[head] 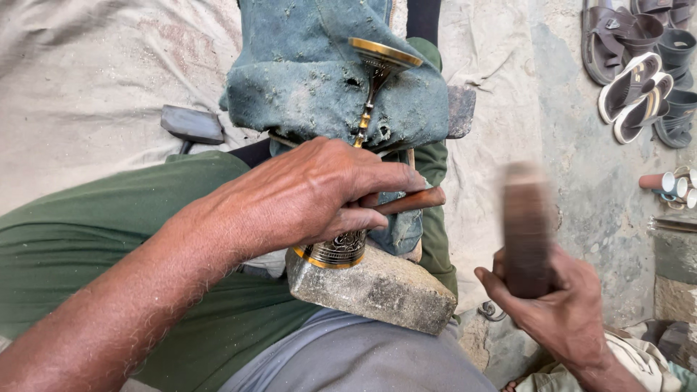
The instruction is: The person sits cross-legged on the floor with a brass bell clamped between cloth-covered bricks on their lap. They hold a small punch against the bell's engraved surface and strike it repeatedly with a wooden mallet, repositioning the punch around the bell to work the decoration.
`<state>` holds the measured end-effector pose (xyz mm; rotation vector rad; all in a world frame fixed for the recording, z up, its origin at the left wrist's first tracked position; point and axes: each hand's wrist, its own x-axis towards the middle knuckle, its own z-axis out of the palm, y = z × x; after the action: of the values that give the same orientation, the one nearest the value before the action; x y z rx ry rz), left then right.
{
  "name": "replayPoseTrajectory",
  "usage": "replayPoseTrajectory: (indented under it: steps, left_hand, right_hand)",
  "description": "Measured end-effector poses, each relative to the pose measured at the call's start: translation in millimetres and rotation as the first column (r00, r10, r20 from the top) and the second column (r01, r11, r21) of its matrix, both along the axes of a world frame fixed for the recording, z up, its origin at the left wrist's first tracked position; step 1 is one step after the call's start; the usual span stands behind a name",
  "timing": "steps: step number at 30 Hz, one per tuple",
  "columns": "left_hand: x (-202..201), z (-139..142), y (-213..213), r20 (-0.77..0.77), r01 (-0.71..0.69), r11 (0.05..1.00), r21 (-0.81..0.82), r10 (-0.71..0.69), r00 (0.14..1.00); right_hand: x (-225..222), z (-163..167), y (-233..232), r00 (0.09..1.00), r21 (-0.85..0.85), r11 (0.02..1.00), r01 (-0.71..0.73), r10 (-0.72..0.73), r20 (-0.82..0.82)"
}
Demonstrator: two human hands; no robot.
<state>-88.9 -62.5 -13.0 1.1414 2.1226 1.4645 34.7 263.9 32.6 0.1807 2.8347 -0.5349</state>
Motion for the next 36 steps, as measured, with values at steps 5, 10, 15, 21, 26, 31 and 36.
replayPoseTrajectory:
  steps: [5, 10, 15, 21, 26, 31, 36]
  left_hand:
    - [-2.1, 1.0, 0.6, -0.052, 0.000, 0.996, 0.090, 0.005, 0.999]
    - [-4.2, 2.5, 0.1, -0.007, 0.030, 0.998, 0.047, -0.030, 1.000]
    - [-5.2, 5.6, 0.5, -0.002, 0.031, 0.998, 0.056, -0.031, 1.000]
    - [-6.0, 4.9, 0.6, -0.023, 0.042, 0.997, 0.060, -0.041, 0.999]
    - [-6.7, 4.4, 0.3, -0.043, 0.053, 0.996, 0.066, -0.050, 0.998]
    - [-8.3, 6.3, 0.8, -0.064, 0.082, 0.995, 0.055, -0.078, 0.995]
    - [-8.2, 7.7, 0.5, -0.027, 0.078, 0.997, 0.019, -0.078, 0.997]
  right_hand:
    - [3.0, -2.3, 0.6, 0.993, 0.174, 0.978, -0.115, 0.111, 0.035]
    - [3.9, -4.0, 2.5, 0.998, 0.001, 0.998, -0.063, 0.063, -0.007]
    - [7.2, -6.0, 0.6, 0.996, -0.022, 0.997, 0.078, -0.077, 0.044]
    - [12.4, -9.9, -1.1, 0.998, -0.055, 0.998, -0.002, -0.001, -0.061]
    - [17.3, -11.4, 0.9, 0.978, -0.067, 0.995, -0.070, 0.055, -0.203]
    - [18.8, -10.6, 0.5, 0.995, -0.043, 0.998, -0.039, 0.035, -0.090]
    - [18.4, -10.2, -1.9, 0.986, -0.035, 0.993, -0.117, 0.112, -0.122]
